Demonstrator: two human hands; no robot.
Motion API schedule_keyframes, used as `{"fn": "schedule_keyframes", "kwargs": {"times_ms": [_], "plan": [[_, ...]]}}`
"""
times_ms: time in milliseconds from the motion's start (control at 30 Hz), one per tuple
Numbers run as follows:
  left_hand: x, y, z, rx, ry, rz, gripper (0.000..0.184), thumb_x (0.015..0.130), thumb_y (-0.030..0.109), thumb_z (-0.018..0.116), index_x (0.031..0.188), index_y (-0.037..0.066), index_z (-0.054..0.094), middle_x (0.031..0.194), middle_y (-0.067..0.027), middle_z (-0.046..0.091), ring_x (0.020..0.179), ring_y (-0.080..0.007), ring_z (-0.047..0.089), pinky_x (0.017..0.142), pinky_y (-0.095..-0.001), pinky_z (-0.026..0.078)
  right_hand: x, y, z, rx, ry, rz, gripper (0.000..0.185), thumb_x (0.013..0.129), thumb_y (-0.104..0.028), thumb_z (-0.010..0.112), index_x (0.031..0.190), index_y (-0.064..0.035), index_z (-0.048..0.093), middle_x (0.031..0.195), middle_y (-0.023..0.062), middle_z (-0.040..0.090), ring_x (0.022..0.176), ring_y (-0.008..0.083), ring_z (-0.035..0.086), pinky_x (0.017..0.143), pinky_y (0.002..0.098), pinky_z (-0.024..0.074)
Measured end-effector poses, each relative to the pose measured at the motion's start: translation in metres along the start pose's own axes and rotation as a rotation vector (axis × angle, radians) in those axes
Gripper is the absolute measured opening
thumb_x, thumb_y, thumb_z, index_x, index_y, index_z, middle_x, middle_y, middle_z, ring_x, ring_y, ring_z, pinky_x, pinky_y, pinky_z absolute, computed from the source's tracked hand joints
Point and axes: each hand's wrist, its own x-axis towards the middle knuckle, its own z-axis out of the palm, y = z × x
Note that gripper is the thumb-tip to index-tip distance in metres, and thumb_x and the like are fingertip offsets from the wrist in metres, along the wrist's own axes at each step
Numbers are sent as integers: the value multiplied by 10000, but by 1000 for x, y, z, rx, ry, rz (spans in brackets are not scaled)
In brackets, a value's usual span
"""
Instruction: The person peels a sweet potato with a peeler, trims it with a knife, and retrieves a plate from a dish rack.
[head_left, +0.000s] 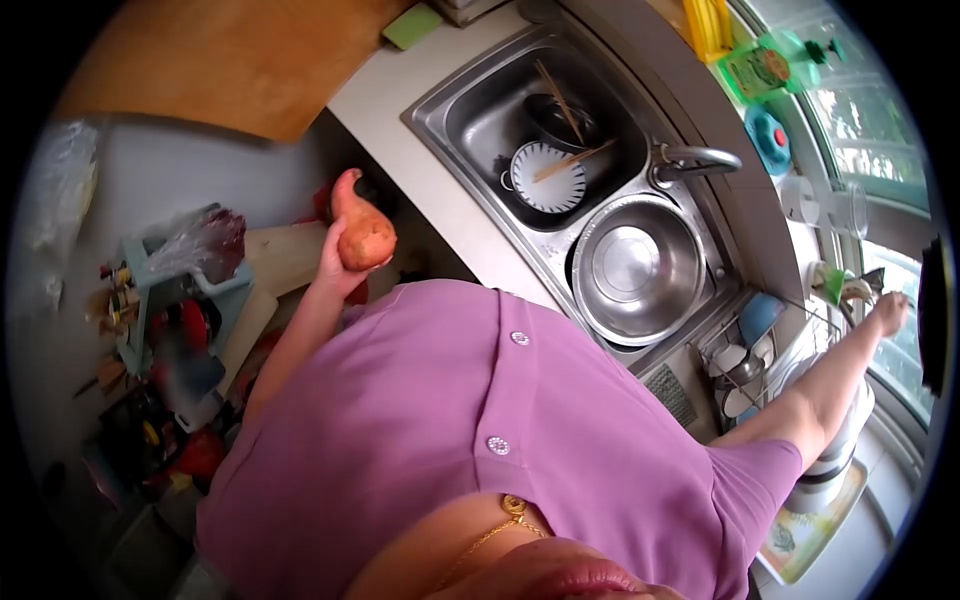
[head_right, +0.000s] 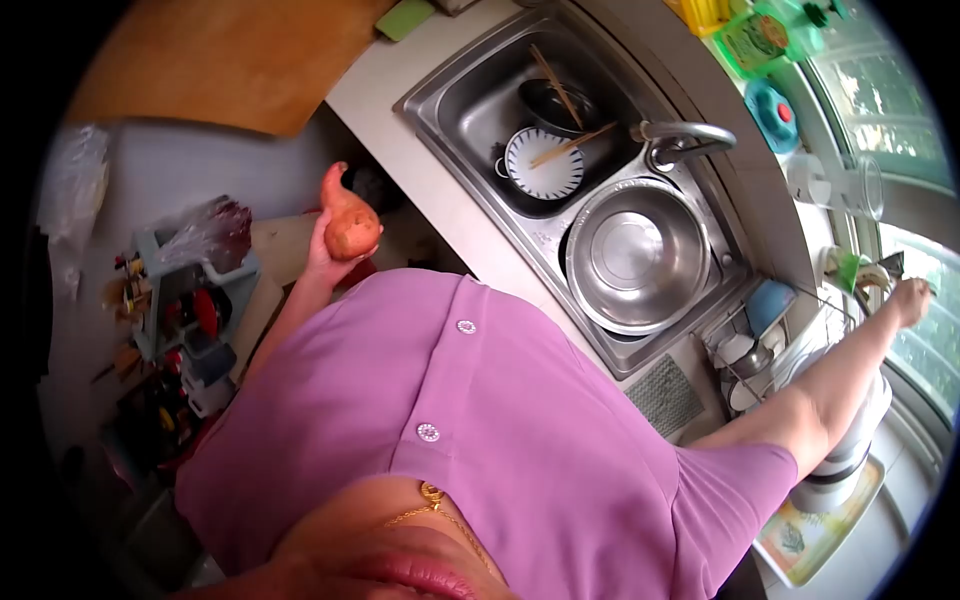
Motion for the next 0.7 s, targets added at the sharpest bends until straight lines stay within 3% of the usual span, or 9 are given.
{"fn": "schedule_keyframes", "kwargs": {"times_ms": [133,233,267,300,433,467,567,667,700], "plan": [[7,-4,5,-12,-27,-16,779,796,583,601,1348,83,373,1268,-150,520,1156,-363,531,872,-498,487,-41,-59,-95,429,728,-188,303,858,-293,563,1073,-109,671,1124,142,646,974,299,639,816,352,523],[14,-7,6,-35,-26,-17,788,784,574,621,1346,80,375,1281,-155,516,1177,-371,519,901,-516,467,-79,-107,-177,977,666,-80,258,846,-244,577,1030,-86,668,1092,156,652,962,322,637,823,376,526],[15,-6,7,-132,-91,-41,692,785,448,689,1316,101,413,1250,-107,534,1158,-290,522,943,-527,443,-94,-124,-204,1160,609,-36,244,843,-228,582,1015,-79,667,1081,161,654,958,329,637,825,384,527],[12,-4,12,-133,-127,-57,688,789,437,689,1317,95,410,1246,-109,536,1148,-284,533,956,-514,442,-115,-143,-230,1325,544,7,229,839,-212,587,1001,-71,667,1070,166,656,954,337,636,827,391,528],[9,-1,27,-121,-145,-64,673,796,434,681,1305,80,418,1229,-111,548,1138,-272,543,963,-469,449,-260,-226,-318,1596,109,-67,184,873,-212,583,903,-52,669,929,125,671,834,311,660,789,362,555],[11,-1,29,-102,-123,-47,660,804,429,673,1301,75,421,1222,-112,552,1136,-267,545,964,-452,451,-276,-214,-290,1517,-19,-226,209,878,-288,599,888,-92,669,867,78,657,795,262,657,722,309,542],[30,-5,17,-120,-257,-86,634,821,421,648,1295,65,424,1218,-111,553,1127,-260,550,970,-430,448,-427,-262,-283,1517,-859,146,300,938,-268,510,1094,-15,549,915,137,637,634,156,583,488,221,441],[40,1,19,-124,-250,-101,584,842,385,607,1294,62,426,1223,-103,545,1150,-252,528,993,-424,424,-562,-331,-276,1445,-1273,418,311,916,-312,588,1142,-123,491,969,94,649,634,109,548,491,201,424],[43,2,21,-127,-238,-87,572,845,373,599,1293,62,427,1223,-101,543,1159,-248,519,1000,-423,416,-597,-342,-268,1614,-1451,662,309,926,-326,576,1153,-134,492,963,70,643,673,114,558,524,211,441]]}}
